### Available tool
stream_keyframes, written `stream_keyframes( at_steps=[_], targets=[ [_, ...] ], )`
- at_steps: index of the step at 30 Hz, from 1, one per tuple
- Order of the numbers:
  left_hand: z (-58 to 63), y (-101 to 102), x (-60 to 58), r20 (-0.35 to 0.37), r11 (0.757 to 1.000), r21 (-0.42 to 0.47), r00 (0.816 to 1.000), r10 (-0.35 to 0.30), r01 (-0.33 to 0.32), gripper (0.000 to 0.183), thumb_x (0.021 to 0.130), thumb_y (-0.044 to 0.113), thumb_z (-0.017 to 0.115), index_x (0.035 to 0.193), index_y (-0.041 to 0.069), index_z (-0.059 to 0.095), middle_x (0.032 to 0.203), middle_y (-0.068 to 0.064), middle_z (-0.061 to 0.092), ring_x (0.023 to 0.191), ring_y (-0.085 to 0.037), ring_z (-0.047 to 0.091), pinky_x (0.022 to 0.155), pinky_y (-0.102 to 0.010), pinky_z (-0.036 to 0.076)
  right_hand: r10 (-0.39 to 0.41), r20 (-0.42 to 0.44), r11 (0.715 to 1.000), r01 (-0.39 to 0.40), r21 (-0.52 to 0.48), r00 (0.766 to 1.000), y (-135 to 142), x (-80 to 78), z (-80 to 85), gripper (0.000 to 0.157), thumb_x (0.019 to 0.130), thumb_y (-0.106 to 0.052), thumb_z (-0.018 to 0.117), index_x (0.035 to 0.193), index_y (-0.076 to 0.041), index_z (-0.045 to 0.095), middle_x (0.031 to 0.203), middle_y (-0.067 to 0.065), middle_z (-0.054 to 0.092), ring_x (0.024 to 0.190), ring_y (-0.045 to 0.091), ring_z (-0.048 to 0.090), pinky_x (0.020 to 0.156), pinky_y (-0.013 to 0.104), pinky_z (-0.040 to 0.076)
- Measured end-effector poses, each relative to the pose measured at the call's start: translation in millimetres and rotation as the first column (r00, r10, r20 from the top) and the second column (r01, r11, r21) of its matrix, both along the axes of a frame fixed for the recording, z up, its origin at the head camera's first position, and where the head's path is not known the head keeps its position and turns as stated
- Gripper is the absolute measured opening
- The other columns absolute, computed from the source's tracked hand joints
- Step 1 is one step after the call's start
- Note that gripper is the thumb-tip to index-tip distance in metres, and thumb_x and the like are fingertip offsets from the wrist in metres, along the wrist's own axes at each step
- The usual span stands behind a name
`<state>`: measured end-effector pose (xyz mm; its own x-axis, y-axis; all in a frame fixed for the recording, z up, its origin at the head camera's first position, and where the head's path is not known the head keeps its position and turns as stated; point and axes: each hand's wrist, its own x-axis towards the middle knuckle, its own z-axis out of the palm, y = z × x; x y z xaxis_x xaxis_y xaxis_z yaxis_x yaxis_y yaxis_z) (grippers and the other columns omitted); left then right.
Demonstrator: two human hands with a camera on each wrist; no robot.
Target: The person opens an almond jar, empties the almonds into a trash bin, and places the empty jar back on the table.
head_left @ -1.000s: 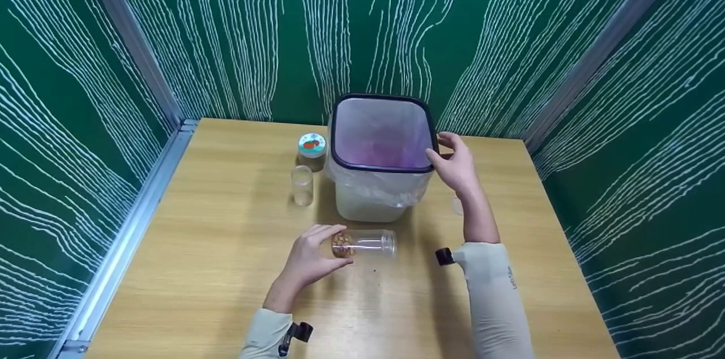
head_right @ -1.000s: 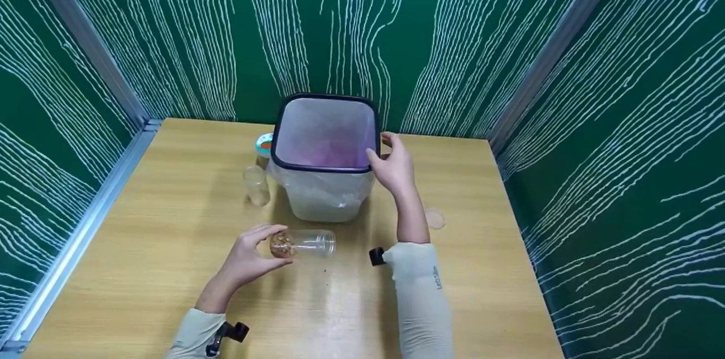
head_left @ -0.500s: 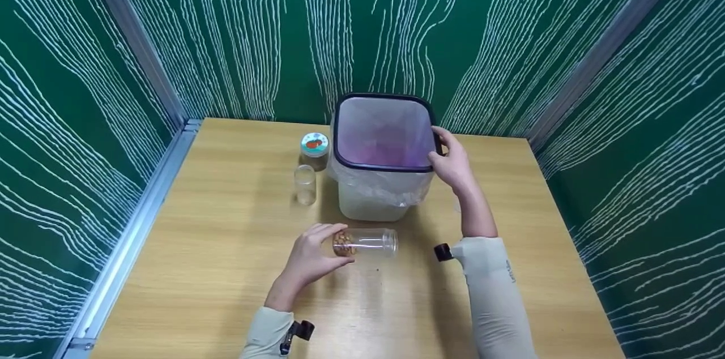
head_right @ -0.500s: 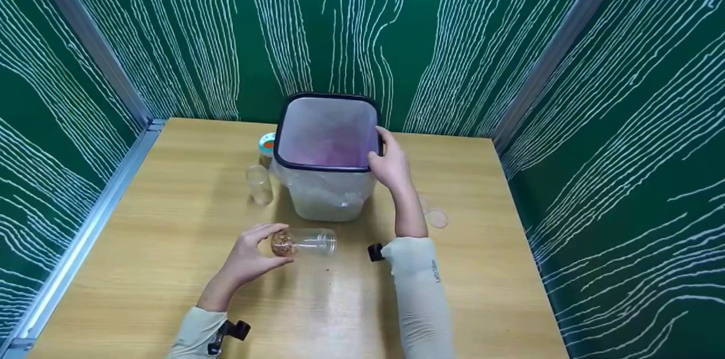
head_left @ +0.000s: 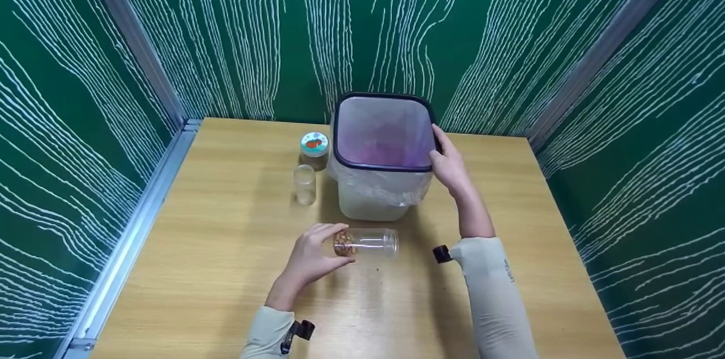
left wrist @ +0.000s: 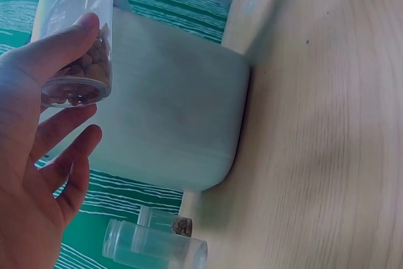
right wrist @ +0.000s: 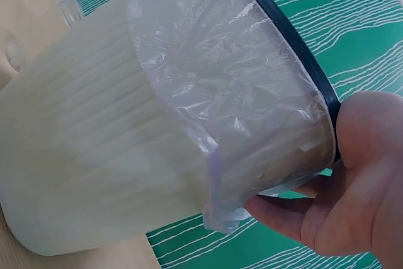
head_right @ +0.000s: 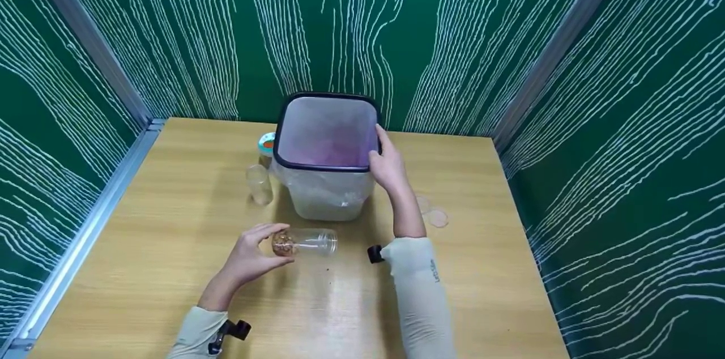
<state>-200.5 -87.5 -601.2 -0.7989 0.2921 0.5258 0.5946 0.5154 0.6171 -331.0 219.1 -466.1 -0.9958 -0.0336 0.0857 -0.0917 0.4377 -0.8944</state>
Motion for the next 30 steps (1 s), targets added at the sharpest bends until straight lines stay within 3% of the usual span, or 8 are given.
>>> stream_keyframes(
  at_steps=[8,14,21,30],
  targets=[
    [1.7,-6,-2.5,-0.010,0.999,0.032,1.000,-0.007,0.008,0.063,0.065,0.036,0.090,0.121,0.017,0.067,0.113,0.003,0.068,0.105,-0.018,0.061,0.091,-0.038,0.048,0.023,0.017,0.999,-0.022,-0.040,1.000,0,-1.0,1.0,0.061,0.096,-0.005,0.034,0.155,-0.016,0.023,0.158,0.007,0.022,0.142,0.022,0.020,0.115,0.041,0.018],
    [11.7,-12,-7.5,-0.046,0.999,0.048,0.999,-0.007,0.010,0.062,0.064,0.031,0.091,0.120,0.015,0.068,0.113,0.004,0.067,0.105,-0.016,0.061,0.091,-0.036,0.049,0.034,0.043,0.997,-0.030,-0.071,0.998,-1,-0.1,0.6,0.060,0.098,-0.006,0.033,0.156,-0.018,0.021,0.159,0.006,0.019,0.143,0.021,0.018,0.115,0.043,0.017],
    [40.6,-14,-15.9,-0.097,0.998,0.018,0.994,-0.051,0.053,0.061,0.068,0.036,0.089,0.119,0.009,0.068,0.115,0.002,0.066,0.108,-0.016,0.060,0.101,-0.038,0.042,0.027,0.041,0.995,-0.023,-0.102,0.999,-2,0.7,-3.1,0.060,0.098,-0.006,0.033,0.155,-0.016,0.021,0.159,0.006,0.020,0.143,0.020,0.018,0.115,0.041,0.017],
    [87.5,-21,-27.8,-0.164,0.997,-0.020,0.983,-0.082,0.079,0.060,0.068,0.034,0.089,0.121,0.014,0.067,0.115,0.003,0.067,0.106,-0.017,0.059,0.092,-0.037,0.047,0.019,0.039,0.989,-0.013,-0.150,0.999,-3,1.0,-2.1,0.060,0.097,-0.003,0.032,0.155,-0.015,0.021,0.159,0.008,0.019,0.143,0.021,0.018,0.115,0.040,0.018]
  ],
)
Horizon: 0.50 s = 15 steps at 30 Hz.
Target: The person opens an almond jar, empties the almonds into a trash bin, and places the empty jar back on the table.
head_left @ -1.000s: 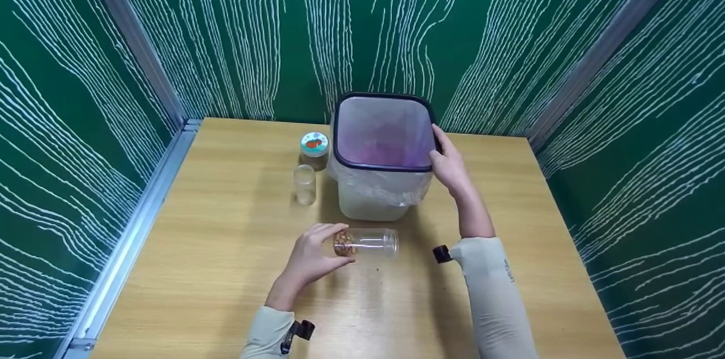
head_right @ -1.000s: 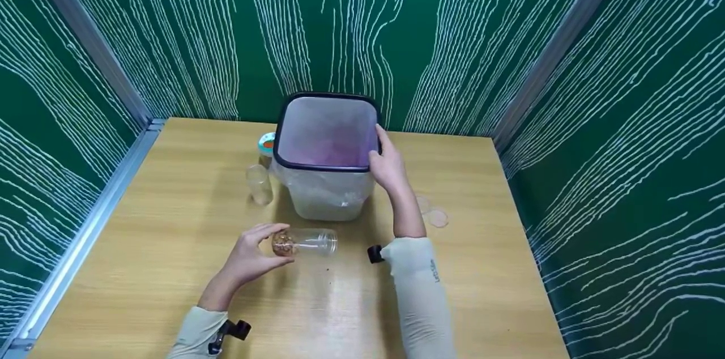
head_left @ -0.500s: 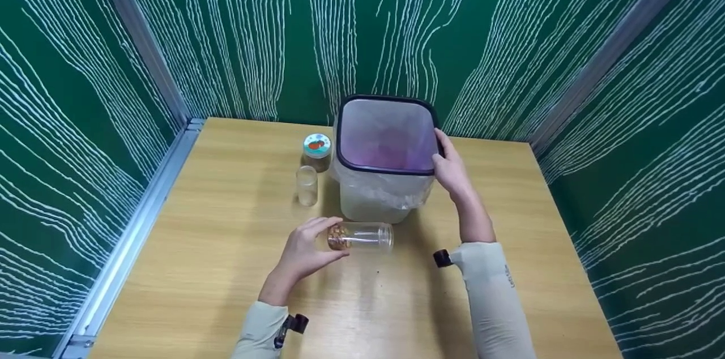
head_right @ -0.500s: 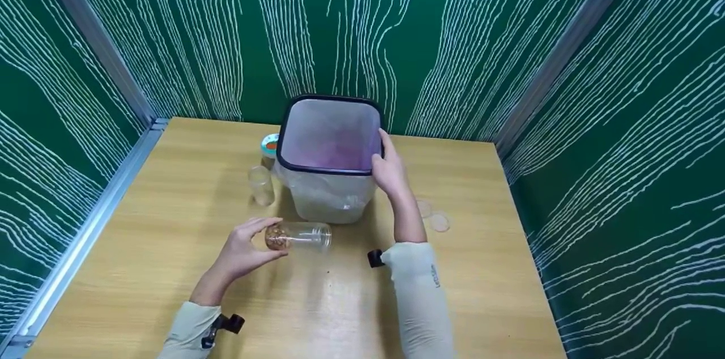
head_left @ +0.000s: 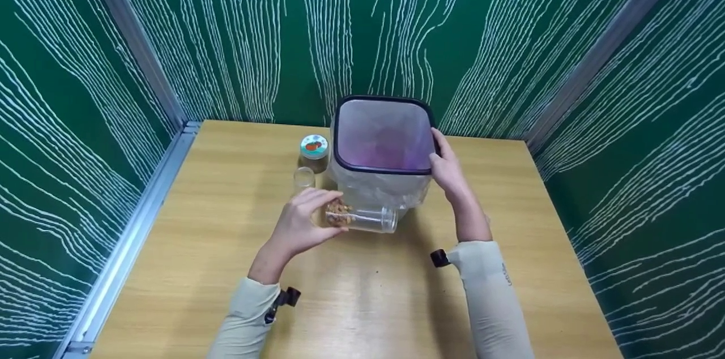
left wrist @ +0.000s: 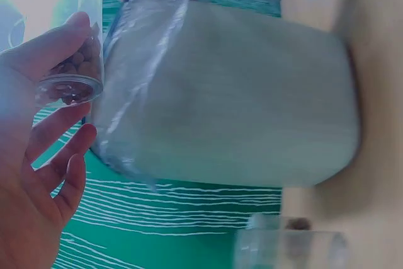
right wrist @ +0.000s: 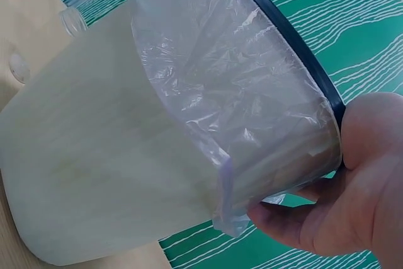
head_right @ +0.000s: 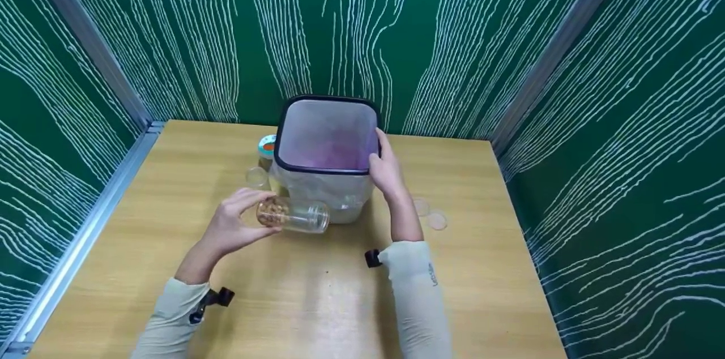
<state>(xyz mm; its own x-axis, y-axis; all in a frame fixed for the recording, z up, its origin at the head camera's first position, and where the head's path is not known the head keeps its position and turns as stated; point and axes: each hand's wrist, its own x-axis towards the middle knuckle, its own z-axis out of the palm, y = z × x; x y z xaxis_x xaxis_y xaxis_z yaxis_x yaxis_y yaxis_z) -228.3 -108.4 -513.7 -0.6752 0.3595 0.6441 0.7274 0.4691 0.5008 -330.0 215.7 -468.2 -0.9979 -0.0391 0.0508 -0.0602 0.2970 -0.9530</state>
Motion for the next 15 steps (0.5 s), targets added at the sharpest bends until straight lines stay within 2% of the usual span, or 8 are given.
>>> stream_keyframes(
  at_steps=[8,15],
  targets=[
    [29.4,-17,-15.3,-0.107,1.000,-0.008,0.994,0.021,-0.022,0.059,0.066,0.032,0.090,0.117,0.009,0.069,0.112,0.003,0.068,0.102,-0.016,0.059,0.089,-0.034,0.048,0.002,0.017,1.000,-0.001,-0.021,1.000,0,1.5,-2.8,0.058,0.100,-0.003,0.030,0.156,-0.016,0.019,0.160,0.006,0.015,0.144,0.018,0.014,0.115,0.036,0.014],
    [48.5,-35,-30.6,-0.118,0.999,-0.018,0.993,0.026,-0.029,0.061,0.066,0.033,0.090,0.118,0.011,0.069,0.115,0.001,0.068,0.103,-0.015,0.059,0.090,-0.034,0.048,0.004,0.027,0.999,-0.002,-0.050,1.000,-2,0.0,-2.9,0.057,0.102,-0.006,0.031,0.156,-0.018,0.019,0.160,0.006,0.013,0.145,0.019,0.012,0.116,0.038,0.013]
  ],
)
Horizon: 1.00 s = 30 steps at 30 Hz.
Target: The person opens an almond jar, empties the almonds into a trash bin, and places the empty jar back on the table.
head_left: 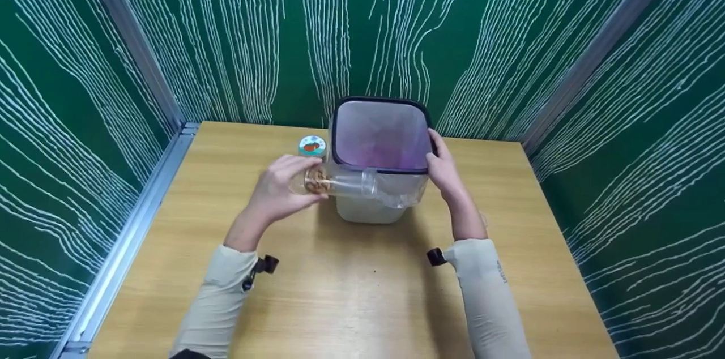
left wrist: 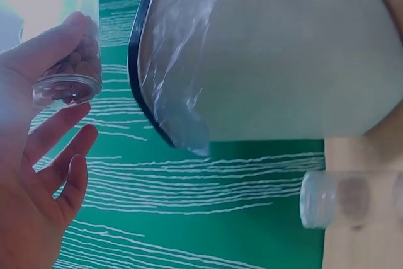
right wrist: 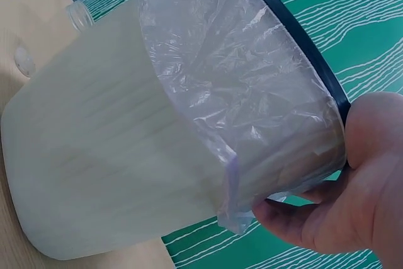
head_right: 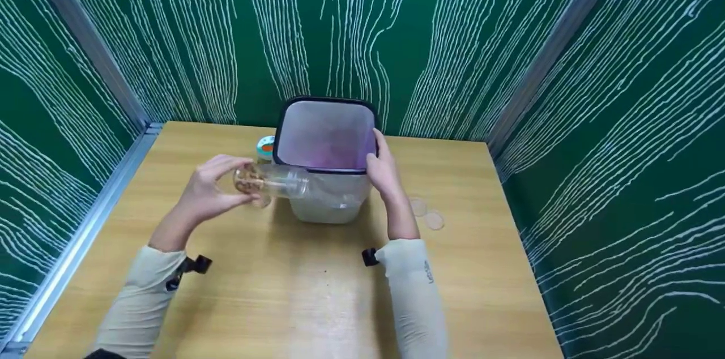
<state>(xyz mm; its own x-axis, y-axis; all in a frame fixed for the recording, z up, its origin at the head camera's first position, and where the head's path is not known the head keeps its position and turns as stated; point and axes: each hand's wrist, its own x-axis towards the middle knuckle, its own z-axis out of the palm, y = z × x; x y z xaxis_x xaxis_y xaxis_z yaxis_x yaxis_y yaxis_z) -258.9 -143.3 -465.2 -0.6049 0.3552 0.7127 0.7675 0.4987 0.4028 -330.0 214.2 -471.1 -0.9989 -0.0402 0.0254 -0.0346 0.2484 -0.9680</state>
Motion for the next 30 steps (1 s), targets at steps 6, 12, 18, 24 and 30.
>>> stream_keyframes(
  at_steps=[6,12,18,24,30],
  targets=[
    [18.0,-5,-12.4,0.013,1.000,-0.005,1.000,-0.009,0.009,0.058,0.067,0.032,0.090,0.118,0.013,0.069,0.111,0.000,0.069,0.098,-0.019,0.059,0.085,-0.037,0.050,-0.006,-0.010,1.000,0.006,-0.010,1.000,1,-1.8,1.2,0.058,0.100,-0.003,0.030,0.156,-0.015,0.020,0.160,0.006,0.016,0.144,0.018,0.015,0.115,0.036,0.016],
    [38.5,-4,-26.1,0.026,0.998,-0.060,1.000,0.009,-0.007,0.057,0.070,0.036,0.087,0.119,0.013,0.069,0.113,0.001,0.068,0.102,-0.018,0.058,0.088,-0.036,0.049,-0.022,-0.031,1.000,0.022,0.000,0.999,1,-2.7,3.8,0.059,0.099,-0.003,0.031,0.155,-0.014,0.021,0.159,0.009,0.017,0.144,0.020,0.016,0.115,0.038,0.015],
    [52.0,-1,-38.7,0.026,0.996,-0.087,1.000,0.004,-0.001,0.058,0.070,0.036,0.087,0.120,0.013,0.068,0.111,0.001,0.068,0.101,-0.018,0.057,0.086,-0.035,0.049,-0.031,-0.039,1.000,0.031,-0.001,0.999,2,-3.0,1.7,0.058,0.099,-0.004,0.032,0.155,-0.015,0.022,0.159,0.009,0.018,0.144,0.021,0.016,0.115,0.039,0.016],
    [52.4,-1,-51.2,0.018,0.992,-0.122,1.000,0.021,-0.019,0.061,0.067,0.033,0.089,0.120,0.011,0.068,0.109,-0.002,0.069,0.098,-0.018,0.057,0.085,-0.036,0.048,-0.030,-0.037,1.000,0.030,0.005,0.999,2,2.8,-6.4,0.057,0.098,-0.003,0.033,0.154,-0.010,0.024,0.158,0.010,0.022,0.143,0.019,0.019,0.114,0.034,0.017],
    [61.4,-3,-63.7,0.064,0.987,-0.151,0.996,0.057,-0.046,0.058,0.071,0.029,0.087,0.123,0.014,0.066,0.114,-0.002,0.067,0.102,-0.018,0.056,0.088,-0.036,0.048,-0.025,-0.084,1.000,0.024,-0.015,0.996,0,0.0,-4.0,0.056,0.098,-0.003,0.033,0.153,-0.009,0.025,0.157,0.011,0.023,0.142,0.020,0.020,0.114,0.035,0.018]
  ],
)
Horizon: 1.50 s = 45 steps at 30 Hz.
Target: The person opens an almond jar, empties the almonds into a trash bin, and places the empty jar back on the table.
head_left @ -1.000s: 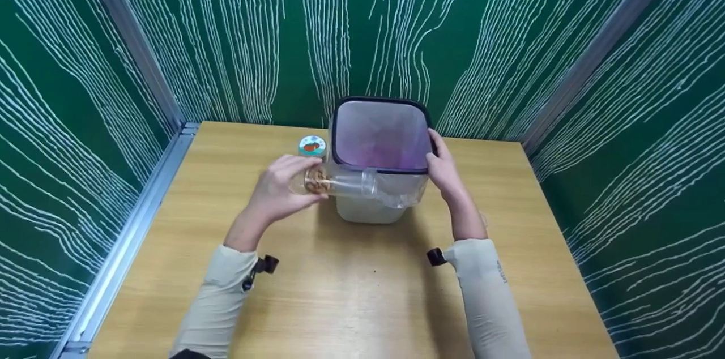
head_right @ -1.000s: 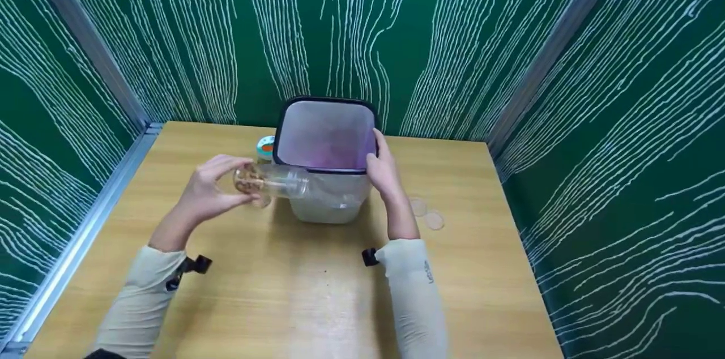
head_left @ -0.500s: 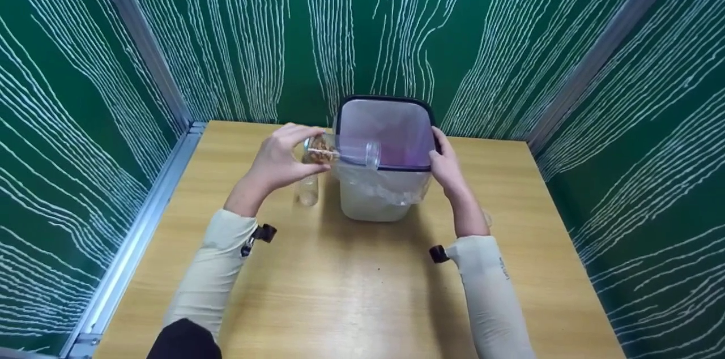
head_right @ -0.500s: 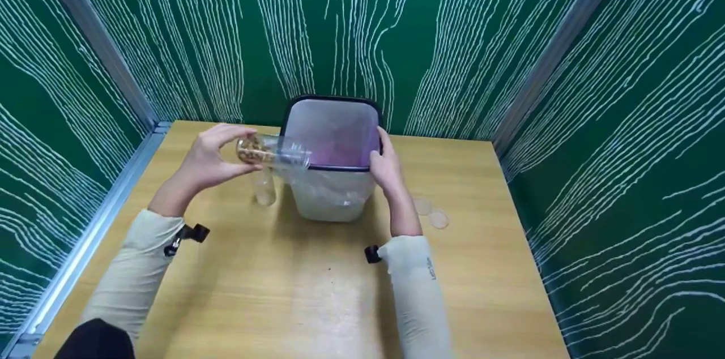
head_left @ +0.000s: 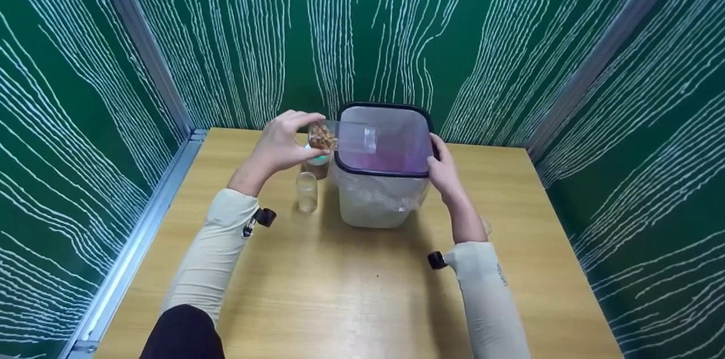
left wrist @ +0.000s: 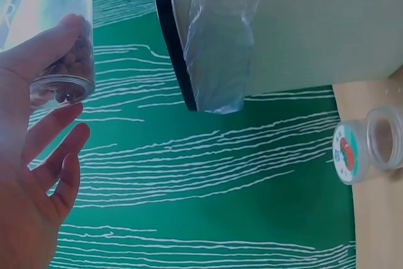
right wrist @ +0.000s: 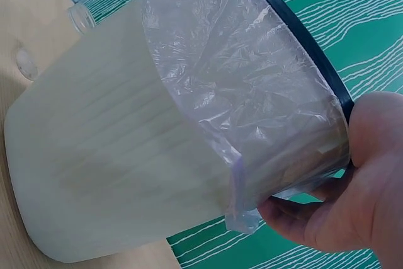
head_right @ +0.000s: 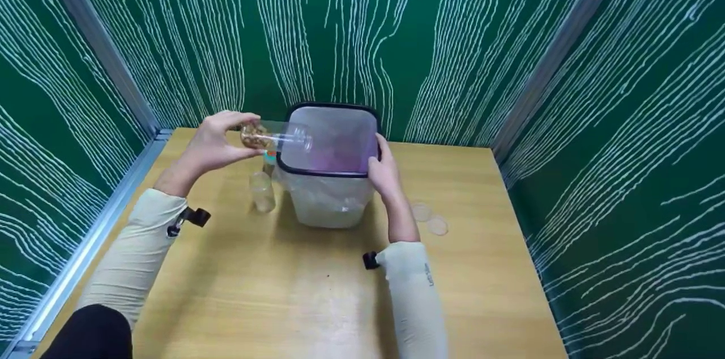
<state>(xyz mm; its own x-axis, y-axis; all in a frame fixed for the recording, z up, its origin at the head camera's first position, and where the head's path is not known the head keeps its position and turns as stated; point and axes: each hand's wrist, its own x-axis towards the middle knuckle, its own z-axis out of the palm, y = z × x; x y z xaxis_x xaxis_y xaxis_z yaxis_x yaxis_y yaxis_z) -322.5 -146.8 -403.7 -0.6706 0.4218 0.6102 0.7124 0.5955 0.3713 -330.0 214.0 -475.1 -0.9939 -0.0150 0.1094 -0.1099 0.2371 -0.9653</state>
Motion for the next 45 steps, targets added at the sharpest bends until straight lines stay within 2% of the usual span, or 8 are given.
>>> stream_keyframes(
  at_steps=[11,18,26,34,45],
  targets=[
    [10.7,-6,-19.3,0.067,0.998,-0.048,0.997,0.043,-0.040,0.058,0.072,0.031,0.087,0.124,0.015,0.065,0.111,-0.002,0.066,0.098,-0.017,0.054,0.081,-0.036,0.047,0.002,0.010,1.000,-0.002,0.000,1.000,-1,-3.5,1.4,0.056,0.099,-0.004,0.032,0.154,-0.011,0.025,0.158,0.009,0.021,0.143,0.019,0.019,0.115,0.035,0.017],
    [8.8,-10,-25.8,0.114,0.990,-0.134,0.992,0.050,-0.035,0.062,0.072,0.037,0.086,0.126,0.015,0.064,0.114,-0.003,0.065,0.100,-0.018,0.054,0.085,-0.037,0.048,-0.013,0.027,1.000,0.013,0.016,1.000,0,3.0,-9.6,0.057,0.098,-0.002,0.033,0.153,-0.011,0.026,0.157,0.010,0.023,0.143,0.020,0.019,0.115,0.036,0.017],
    [26.4,-15,-40.6,0.118,0.981,-0.185,0.990,0.082,-0.059,0.061,0.072,0.036,0.086,0.124,0.013,0.065,0.114,-0.005,0.066,0.100,-0.019,0.054,0.085,-0.040,0.046,0.002,-0.004,1.000,-0.002,0.005,1.000,-3,-0.3,-3.2,0.058,0.096,-0.001,0.031,0.153,-0.009,0.025,0.157,0.011,0.023,0.142,0.020,0.021,0.115,0.036,0.018],
    [37.5,-15,-45.2,0.140,0.978,-0.204,0.987,0.079,-0.050,0.060,0.073,0.036,0.085,0.124,0.014,0.065,0.114,-0.003,0.066,0.101,-0.020,0.055,0.089,-0.041,0.046,-0.015,0.008,0.999,0.014,0.032,1.000,0,0.6,-0.3,0.058,0.096,-0.003,0.034,0.153,-0.010,0.026,0.157,0.010,0.024,0.141,0.019,0.022,0.114,0.036,0.019],
    [40.5,-16,-48.0,0.150,0.959,-0.279,0.984,0.093,-0.048,0.058,0.072,0.036,0.085,0.122,0.016,0.065,0.112,-0.001,0.066,0.101,-0.019,0.056,0.090,-0.039,0.045,0.025,0.012,0.997,-0.026,0.071,1.000,1,-2.5,2.6,0.060,0.096,-0.004,0.036,0.154,-0.011,0.024,0.157,0.010,0.023,0.142,0.022,0.021,0.115,0.040,0.018]
  ],
)
